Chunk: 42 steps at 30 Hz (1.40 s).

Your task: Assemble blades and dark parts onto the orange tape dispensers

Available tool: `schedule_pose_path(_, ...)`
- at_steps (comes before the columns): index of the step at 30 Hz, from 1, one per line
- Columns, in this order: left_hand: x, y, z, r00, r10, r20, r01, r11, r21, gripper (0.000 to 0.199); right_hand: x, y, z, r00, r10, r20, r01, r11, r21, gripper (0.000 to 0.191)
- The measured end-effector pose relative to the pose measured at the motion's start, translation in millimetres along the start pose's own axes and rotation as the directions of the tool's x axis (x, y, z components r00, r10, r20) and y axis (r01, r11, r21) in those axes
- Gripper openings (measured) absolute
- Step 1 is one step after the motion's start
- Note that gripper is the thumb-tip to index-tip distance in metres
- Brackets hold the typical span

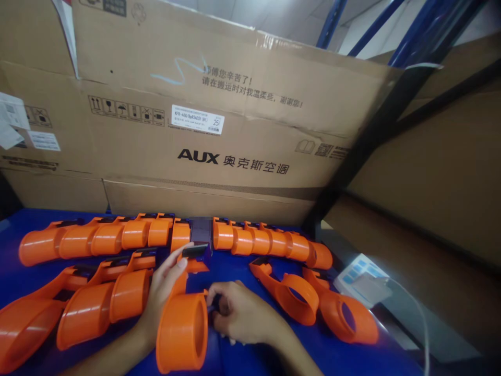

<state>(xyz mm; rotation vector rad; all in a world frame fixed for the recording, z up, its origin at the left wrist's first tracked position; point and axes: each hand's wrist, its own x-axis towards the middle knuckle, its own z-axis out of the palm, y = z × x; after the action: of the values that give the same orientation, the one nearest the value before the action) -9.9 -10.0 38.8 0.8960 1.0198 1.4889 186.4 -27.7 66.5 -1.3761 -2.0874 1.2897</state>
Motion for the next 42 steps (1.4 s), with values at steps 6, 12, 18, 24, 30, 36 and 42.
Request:
schedule_pose_path(6,4,-6,-2.2,0.999,-0.003,0.039,0.003,1.000,-0.020,0.054,2,4,4,0.991,0.121,0.055,-0.121,0.993,0.001,0.020)
schedule_pose_path(12,-12,1,7.0,0.999,0.031,0.036,-0.031,0.999,0.016,0.047,1,-1,-6,0.980,-0.091,-0.176,0.068,0.989,-0.131,0.014)
schedule_pose_path(18,-6,-14,1.6,0.990,0.035,0.136,-0.035,0.999,-0.001,0.043,5,0,1,0.864,-0.339,-0.373,0.294,0.940,-0.174,0.037)
schedule_pose_path(24,-8,-21,1.3,0.961,-0.014,0.278,0.025,0.999,-0.038,0.041,18,10,13,0.699,-0.460,-0.547,0.317,0.886,-0.340,0.035)
schedule_pose_path(30,-16,-16,5.4,0.933,-0.072,0.352,0.073,0.997,0.011,0.035,15,15,18,0.595,-0.616,-0.517,0.368,0.780,-0.506,0.032)
schedule_pose_path(36,-13,-14,4.9,0.927,-0.048,0.371,0.046,0.999,0.013,0.032,14,12,22,0.636,-0.616,-0.465,0.385,0.775,-0.500,0.026)
schedule_pose_path(42,-13,-14,4.8,0.918,-0.049,0.394,0.066,0.997,-0.031,0.028,17,14,19,0.660,-0.619,-0.427,0.402,0.770,-0.495,0.022)
